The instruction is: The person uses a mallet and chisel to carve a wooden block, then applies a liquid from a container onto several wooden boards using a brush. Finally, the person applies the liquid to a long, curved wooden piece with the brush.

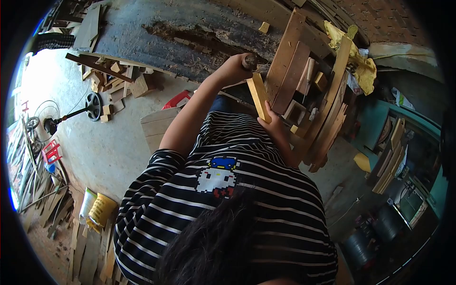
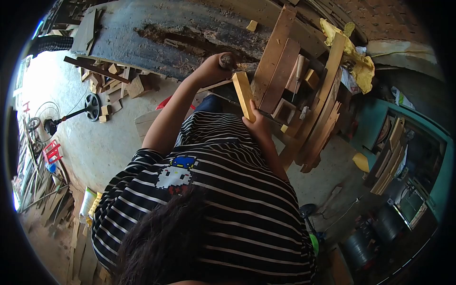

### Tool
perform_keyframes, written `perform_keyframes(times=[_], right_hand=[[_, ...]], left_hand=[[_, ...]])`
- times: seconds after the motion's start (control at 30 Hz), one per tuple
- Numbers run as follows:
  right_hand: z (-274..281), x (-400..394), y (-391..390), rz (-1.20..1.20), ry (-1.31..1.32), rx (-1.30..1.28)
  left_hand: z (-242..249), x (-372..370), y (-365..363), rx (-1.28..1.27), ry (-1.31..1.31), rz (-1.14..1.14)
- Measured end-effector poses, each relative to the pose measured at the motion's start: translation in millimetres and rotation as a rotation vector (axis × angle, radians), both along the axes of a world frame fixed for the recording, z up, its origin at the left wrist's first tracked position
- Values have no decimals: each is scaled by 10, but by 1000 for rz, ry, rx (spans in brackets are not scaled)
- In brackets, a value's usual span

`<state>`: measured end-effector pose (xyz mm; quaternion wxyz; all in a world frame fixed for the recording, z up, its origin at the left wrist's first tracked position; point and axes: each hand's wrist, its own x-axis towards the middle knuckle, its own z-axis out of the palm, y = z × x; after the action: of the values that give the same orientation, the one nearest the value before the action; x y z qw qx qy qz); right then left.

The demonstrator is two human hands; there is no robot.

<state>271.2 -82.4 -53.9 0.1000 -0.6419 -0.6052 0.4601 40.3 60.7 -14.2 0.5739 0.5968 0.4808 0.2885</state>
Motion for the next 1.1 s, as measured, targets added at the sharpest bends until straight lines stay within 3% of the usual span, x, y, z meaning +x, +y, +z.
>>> perform_keyframes(times=[0.1, 0.17, 0.27, 0.3, 0.33, 0.43, 0.5, 0.53, 0.63, 0.77, 0.83, 0.97, 1.03, 1.1], right_hand=[[63, 15, 47, -23, 63, 63], [326, 5, 218, -95, 99, -126], [448, 156, 429, -159, 175, 253], [990, 59, 546, -284, 303, 131], [1395, -2, 626, -325, 356, 180], [1976, -54, 747, -224, 463, 505], [1870, -183, 732, -136, 454, 722], [1765, -221, 699, -30, 295, 716], [1629, -337, 670, 162, -62, 207], [1926, -349, 692, 129, 30, 147], [1976, -378, 704, 145, 255, 784], [1761, -509, 663, -34, 428, 961], [1495, -552, 694, 110, 76, 678], [1511, -578, 702, 131, -70, 317]], left_hand=[[-100, 162, -7, 86, 68, -58], [-22, 253, -63, 171, 144, -48], [-14, 244, -32, 144, 145, -72], [-36, 226, -18, 125, 128, -76], [-11, 207, -5, 125, 151, -81], [-67, 168, 23, 127, 176, -114], [-76, 142, 31, 105, 186, -134], [-83, 128, 15, 97, 118, -134], [-28, 97, -88, 157, 60, -35], [-70, 1, -107, 51, -14, -45], [-166, -48, -73, 69, 22, -111], [-27, 15, -77, 8, 88, -122], [53, 53, -141, 119, -40, -94], [-70, 78, -166, 130, 38, -75]])
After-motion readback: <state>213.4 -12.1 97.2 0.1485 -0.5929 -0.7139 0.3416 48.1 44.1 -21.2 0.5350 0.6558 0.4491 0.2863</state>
